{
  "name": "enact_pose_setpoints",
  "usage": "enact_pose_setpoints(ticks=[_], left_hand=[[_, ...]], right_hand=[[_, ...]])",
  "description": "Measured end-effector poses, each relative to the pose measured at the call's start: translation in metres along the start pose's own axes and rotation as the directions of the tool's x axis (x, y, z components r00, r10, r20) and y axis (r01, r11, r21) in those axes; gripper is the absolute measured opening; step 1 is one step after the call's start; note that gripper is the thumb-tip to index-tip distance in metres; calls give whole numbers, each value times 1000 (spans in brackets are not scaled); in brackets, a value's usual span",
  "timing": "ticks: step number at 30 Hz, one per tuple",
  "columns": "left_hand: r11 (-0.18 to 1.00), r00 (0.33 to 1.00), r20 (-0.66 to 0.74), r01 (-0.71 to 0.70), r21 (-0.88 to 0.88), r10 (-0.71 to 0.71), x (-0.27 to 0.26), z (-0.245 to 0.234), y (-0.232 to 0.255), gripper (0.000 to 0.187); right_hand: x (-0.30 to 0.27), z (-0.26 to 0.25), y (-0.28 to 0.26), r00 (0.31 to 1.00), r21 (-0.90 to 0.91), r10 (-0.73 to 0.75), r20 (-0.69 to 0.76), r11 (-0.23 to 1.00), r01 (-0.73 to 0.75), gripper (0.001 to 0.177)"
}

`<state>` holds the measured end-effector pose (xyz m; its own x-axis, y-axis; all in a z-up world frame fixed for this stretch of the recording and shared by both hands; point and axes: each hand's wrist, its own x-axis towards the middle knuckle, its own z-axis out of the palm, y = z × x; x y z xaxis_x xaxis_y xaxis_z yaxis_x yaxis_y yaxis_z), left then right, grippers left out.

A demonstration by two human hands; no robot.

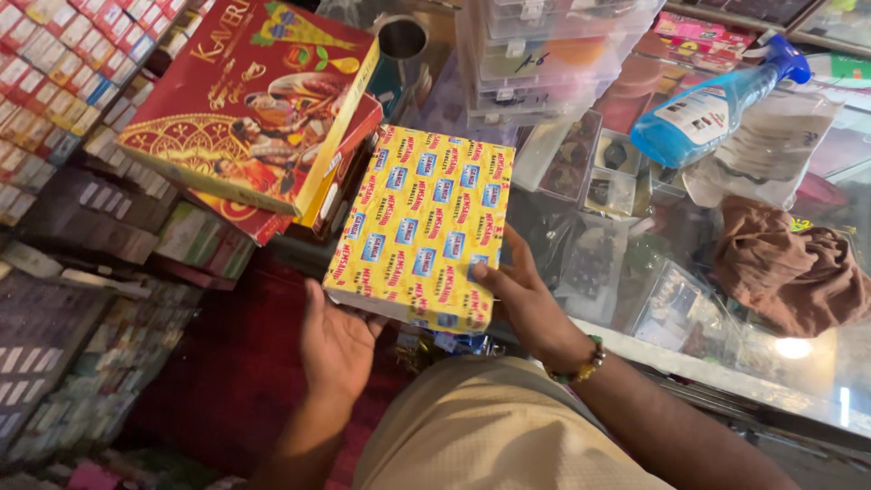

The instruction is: The person cleans a set of metal bangles and their storage containers using a cloth, then places the bangles back into a box.

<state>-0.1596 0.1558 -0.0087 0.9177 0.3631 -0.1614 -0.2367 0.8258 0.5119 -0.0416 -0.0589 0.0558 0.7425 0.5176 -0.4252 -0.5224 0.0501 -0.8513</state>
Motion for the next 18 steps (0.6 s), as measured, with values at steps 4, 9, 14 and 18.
enact_pose_setpoints(ticks=[4, 9, 14, 18], left_hand=[[995, 992, -124, 48, 84, -38, -2, 1, -10, 63], [962, 973, -221, -6, 274, 69, 6, -14, -11, 56], [997, 999, 8, 40, 63, -40, -11, -78, -36, 56], [740, 740, -448, 636, 221, -502, -36, -90, -60, 50]], right_hand=[[-4, 6, -19, 996, -159, -48, 74, 986, 59, 91], [-18, -62, -34, 999, -788, 2, -51, 614, -41, 48], [-49, -198, -47, 566, -958, -816, -120, 244, 149, 37], [-68, -277, -49, 367, -926, -930, -1, -137, -351, 45]])
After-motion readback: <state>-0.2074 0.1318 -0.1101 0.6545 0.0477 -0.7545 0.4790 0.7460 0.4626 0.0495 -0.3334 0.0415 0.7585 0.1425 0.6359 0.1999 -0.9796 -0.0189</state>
